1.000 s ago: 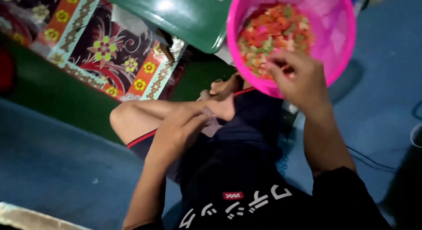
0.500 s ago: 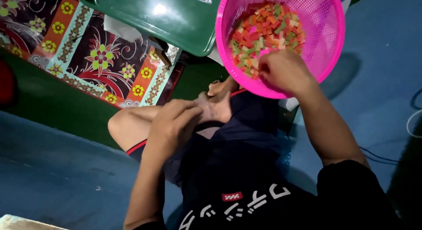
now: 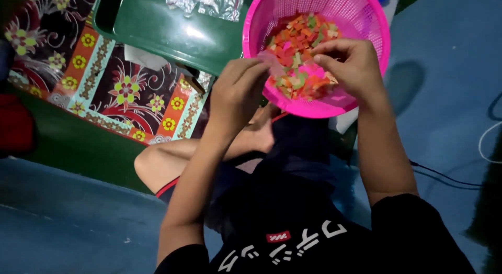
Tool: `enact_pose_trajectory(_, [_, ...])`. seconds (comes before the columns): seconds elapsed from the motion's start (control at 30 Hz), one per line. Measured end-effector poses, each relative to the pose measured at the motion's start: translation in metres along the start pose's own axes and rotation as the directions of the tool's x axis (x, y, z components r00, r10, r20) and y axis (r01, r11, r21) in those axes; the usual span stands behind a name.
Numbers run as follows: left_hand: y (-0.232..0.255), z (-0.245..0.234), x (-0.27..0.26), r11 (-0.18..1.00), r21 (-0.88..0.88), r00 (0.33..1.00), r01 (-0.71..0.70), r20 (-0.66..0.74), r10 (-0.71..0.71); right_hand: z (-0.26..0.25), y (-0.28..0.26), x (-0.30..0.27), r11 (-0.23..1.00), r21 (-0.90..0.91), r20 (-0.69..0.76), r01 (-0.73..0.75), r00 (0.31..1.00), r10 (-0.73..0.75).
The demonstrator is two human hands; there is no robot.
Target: Manually filling small plastic bags with colorful snack pieces from a basket while sitting on the floor.
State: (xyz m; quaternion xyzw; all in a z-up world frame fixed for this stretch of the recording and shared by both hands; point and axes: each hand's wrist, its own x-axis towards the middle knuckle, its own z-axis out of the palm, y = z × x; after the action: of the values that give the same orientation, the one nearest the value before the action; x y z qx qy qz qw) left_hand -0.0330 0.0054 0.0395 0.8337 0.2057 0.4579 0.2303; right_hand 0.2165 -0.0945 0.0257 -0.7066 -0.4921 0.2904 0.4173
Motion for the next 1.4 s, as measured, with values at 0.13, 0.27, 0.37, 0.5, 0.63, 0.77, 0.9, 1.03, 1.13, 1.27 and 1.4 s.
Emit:
enact_pose_trajectory(0.13, [-0.016,0.029,0.001,1.000,0.022,0.996,0.015,0.092,-0.017,0.001,-0.015,-0.004,0.987,0.163,-0.094,0.009,0.996,0.007])
enact_pose_trajectory(0.27, [-0.023,0.050,0.002,0.966,0.159,0.926,0.206,0.287,-0.245,0.006,-0.034,-0.003,0.967,0.182,-0.087,0.177,0.983,-0.163])
enact_pose_trajectory(0.37, [-0.020,0.055,0.004,0.975,0.132,0.928,0.181,0.306,-0.213,0.009,-0.047,0.000,0.961,0.028,-0.044,0.274,0.961,-0.273])
enact_pose_trajectory(0.5, [-0.020,0.055,0.005,0.986,0.122,0.947,0.114,0.287,-0.145,0.011,-0.048,0.004,0.945,-0.086,0.013,0.315,0.949,-0.315])
enact_pose_trajectory(0.63, [-0.022,0.055,0.004,0.980,0.151,0.933,0.133,0.315,-0.175,0.011,-0.046,0.004,0.957,-0.063,0.011,0.284,0.959,-0.284])
enact_pose_trajectory(0.77, [-0.023,0.055,0.003,0.977,0.171,0.925,0.129,0.335,-0.181,0.011,-0.045,0.003,0.960,-0.057,0.005,0.273,0.962,-0.273])
enact_pose_trajectory(0.9, [-0.027,0.055,-0.002,0.974,0.207,0.935,0.098,0.315,-0.161,0.006,-0.037,0.000,0.932,-0.198,-0.081,0.302,0.943,-0.323])
enact_pose_trajectory(1.03, [-0.028,0.049,-0.008,0.976,0.202,0.965,-0.081,0.260,0.027,0.012,-0.017,-0.009,0.891,-0.231,-0.059,0.390,0.909,-0.413])
enact_pose_trajectory(1.13, [-0.011,0.037,-0.010,0.994,0.088,0.983,-0.071,0.176,0.055,0.020,-0.027,-0.030,0.879,-0.248,-0.022,0.408,0.904,-0.426])
enact_pose_trajectory(1.27, [-0.018,0.035,-0.035,0.999,-0.032,0.975,-0.037,0.220,0.044,0.024,-0.028,-0.044,0.931,-0.173,-0.019,0.320,0.944,-0.328])
enact_pose_trajectory(1.4, [-0.015,0.025,-0.055,0.983,-0.136,0.972,0.123,0.214,-0.092,0.031,-0.041,-0.054,0.944,-0.080,0.001,0.322,0.947,-0.322])
